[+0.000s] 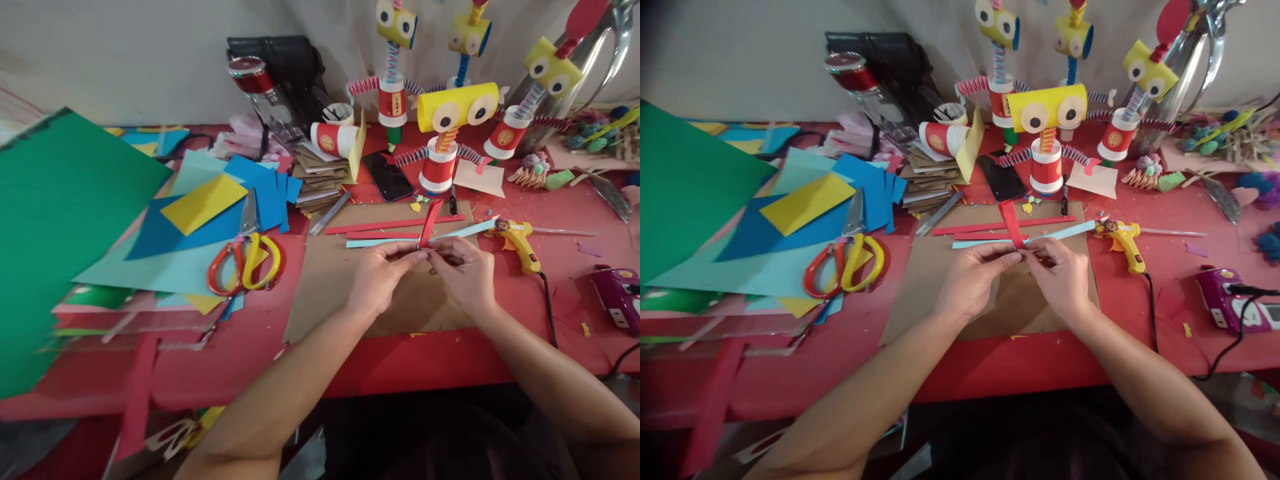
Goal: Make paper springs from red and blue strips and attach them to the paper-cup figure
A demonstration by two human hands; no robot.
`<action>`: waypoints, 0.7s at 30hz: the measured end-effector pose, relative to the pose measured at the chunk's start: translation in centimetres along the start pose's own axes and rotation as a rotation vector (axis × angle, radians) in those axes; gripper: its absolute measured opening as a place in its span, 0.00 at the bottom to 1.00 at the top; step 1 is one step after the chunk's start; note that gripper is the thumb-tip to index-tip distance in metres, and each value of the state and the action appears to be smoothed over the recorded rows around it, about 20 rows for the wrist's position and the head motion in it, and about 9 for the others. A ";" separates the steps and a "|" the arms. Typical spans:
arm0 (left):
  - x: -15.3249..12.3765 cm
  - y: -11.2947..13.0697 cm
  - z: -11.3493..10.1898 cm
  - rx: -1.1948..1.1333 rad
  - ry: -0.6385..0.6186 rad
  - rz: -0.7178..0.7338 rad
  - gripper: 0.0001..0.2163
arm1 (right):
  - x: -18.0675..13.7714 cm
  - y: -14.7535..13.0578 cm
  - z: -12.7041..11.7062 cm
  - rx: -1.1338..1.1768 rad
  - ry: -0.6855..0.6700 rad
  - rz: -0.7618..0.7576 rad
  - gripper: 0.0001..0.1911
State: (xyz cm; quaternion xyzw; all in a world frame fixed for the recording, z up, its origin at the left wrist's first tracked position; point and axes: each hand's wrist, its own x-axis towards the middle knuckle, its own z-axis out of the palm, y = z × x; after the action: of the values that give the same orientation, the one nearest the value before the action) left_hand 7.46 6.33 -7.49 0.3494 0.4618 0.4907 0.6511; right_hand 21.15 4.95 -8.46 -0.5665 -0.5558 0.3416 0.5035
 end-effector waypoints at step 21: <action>0.3 -0.3 0.1 -0.047 0.075 0.016 0.09 | 0.7 -0.2 0.7 0.411 -0.058 0.324 0.11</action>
State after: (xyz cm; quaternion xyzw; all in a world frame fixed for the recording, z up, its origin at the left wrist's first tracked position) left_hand 7.65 6.55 -7.83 0.3188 0.4715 0.5193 0.6375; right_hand 20.54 5.72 -8.32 -0.5239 -0.3912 0.5394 0.5306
